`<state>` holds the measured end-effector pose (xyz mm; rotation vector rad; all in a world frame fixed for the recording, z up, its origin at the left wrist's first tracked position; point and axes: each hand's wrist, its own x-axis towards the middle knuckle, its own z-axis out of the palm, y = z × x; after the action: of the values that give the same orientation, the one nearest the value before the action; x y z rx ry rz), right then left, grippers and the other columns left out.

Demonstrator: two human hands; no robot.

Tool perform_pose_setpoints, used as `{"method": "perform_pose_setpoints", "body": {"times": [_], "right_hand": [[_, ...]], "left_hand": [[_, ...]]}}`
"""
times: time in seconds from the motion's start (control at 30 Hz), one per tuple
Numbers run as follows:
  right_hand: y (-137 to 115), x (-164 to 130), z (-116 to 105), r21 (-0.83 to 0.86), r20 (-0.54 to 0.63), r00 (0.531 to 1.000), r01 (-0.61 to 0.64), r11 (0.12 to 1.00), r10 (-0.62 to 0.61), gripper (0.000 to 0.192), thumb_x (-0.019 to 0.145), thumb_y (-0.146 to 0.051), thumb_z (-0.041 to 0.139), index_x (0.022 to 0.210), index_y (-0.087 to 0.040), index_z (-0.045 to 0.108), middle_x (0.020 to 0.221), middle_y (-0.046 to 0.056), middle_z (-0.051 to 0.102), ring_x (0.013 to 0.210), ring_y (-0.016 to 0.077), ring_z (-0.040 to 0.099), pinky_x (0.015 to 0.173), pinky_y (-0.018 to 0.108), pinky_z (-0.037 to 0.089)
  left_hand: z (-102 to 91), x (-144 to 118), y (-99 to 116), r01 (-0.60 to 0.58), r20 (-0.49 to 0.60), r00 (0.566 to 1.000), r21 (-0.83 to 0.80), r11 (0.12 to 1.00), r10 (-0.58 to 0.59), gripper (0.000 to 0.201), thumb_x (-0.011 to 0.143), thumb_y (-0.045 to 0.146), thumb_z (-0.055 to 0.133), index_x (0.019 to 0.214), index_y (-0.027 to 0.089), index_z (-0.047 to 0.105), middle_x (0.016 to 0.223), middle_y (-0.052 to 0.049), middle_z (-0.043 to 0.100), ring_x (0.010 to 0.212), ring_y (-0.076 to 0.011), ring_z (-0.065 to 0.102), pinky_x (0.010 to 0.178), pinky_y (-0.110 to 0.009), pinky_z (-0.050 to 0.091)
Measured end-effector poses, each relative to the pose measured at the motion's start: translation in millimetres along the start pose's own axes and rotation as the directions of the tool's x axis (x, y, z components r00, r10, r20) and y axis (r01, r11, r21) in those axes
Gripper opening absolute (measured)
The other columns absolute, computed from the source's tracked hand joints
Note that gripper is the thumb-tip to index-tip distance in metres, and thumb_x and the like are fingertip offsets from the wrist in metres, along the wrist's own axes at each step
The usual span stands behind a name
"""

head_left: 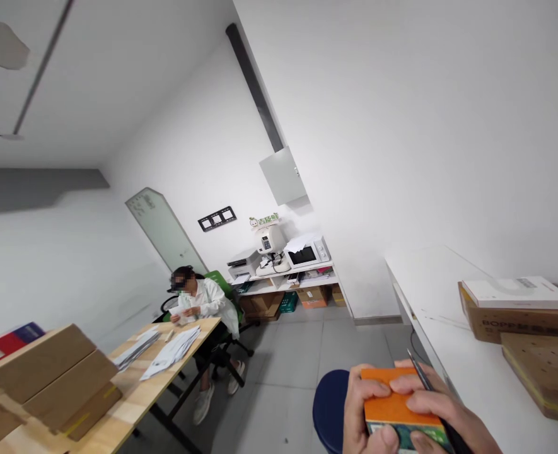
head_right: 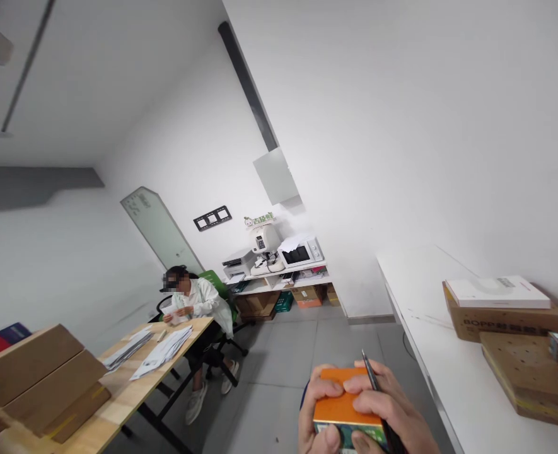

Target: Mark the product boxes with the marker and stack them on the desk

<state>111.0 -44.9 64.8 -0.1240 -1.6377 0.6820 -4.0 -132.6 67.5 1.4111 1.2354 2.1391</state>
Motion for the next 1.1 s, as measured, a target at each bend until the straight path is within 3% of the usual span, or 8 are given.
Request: {"method": "perform_pose_setpoints", "body": {"times": [0.13, 0.37, 0.53, 0.77, 1.1], "right_hand": [[6, -4, -9, 0.008, 0.044, 0.999, -0.010, 1.000, 0.010, 0.022, 0.092, -0.037, 0.064, 0.111, -0.025, 0.063, 0.116, 0.011, 0.074, 0.125, 0.0281, 0.064, 0.094, 0.033, 0.059], [1, 1, -10, -0.001, 0.098, 0.992, -0.084, 0.996, 0.084, 0.012, 0.092, -0.034, 0.064, 0.101, -0.027, 0.065, 0.112, 0.008, 0.074, 0.122, 0.0253, 0.065, 0.096, 0.029, 0.057], [4, 6, -9, 0.001, 0.127, 0.991, -0.032, 1.000, 0.031, 0.009, 0.091, -0.031, 0.065, 0.099, -0.027, 0.064, 0.109, 0.006, 0.073, 0.121, 0.0234, 0.066, 0.095, 0.027, 0.057], [-13, 12, -7, -0.017, 0.095, 0.984, -0.148, 0.989, 0.149, 0.016, 0.095, -0.042, 0.059, 0.095, -0.027, 0.065, 0.104, 0.007, 0.072, 0.116, 0.0256, 0.067, 0.098, 0.035, 0.057], [-11, 14, -6, -0.030, 0.072, 0.993, -0.092, 0.995, 0.094, 0.017, 0.094, -0.044, 0.060, 0.093, -0.027, 0.063, 0.100, 0.006, 0.073, 0.108, 0.0268, 0.071, 0.096, 0.041, 0.059]], "left_hand": [[-0.1, -2, 4, 0.050, -0.016, 0.999, 0.007, 0.999, -0.050, 0.044, 0.079, 0.062, 0.071, 0.100, 0.023, 0.069, 0.104, -0.009, 0.056, 0.100, -0.0273, 0.054, 0.093, -0.039, 0.044], [3.4, -4, 4, 0.069, -0.047, 0.997, -0.004, 0.998, -0.069, 0.041, 0.081, 0.059, 0.070, 0.100, 0.023, 0.069, 0.101, -0.008, 0.056, 0.102, -0.0258, 0.051, 0.092, -0.037, 0.043], [3.0, -2, 3, 0.069, -0.038, 0.997, -0.033, 0.997, -0.070, 0.040, 0.081, 0.058, 0.070, 0.099, 0.023, 0.069, 0.099, -0.006, 0.055, 0.097, -0.0236, 0.051, 0.087, -0.033, 0.042], [-0.9, -1, 0, 0.104, -0.038, 0.994, 0.005, 0.995, -0.103, 0.043, 0.080, 0.061, 0.069, 0.096, 0.021, 0.069, 0.095, -0.006, 0.053, 0.096, -0.0240, 0.051, 0.085, -0.033, 0.041], [-4.5, 2, 2, 0.076, 0.017, 0.997, -0.008, 0.997, -0.076, 0.041, 0.081, 0.059, 0.069, 0.099, 0.022, 0.069, 0.097, -0.006, 0.054, 0.098, -0.0243, 0.051, 0.087, -0.034, 0.041]]}}
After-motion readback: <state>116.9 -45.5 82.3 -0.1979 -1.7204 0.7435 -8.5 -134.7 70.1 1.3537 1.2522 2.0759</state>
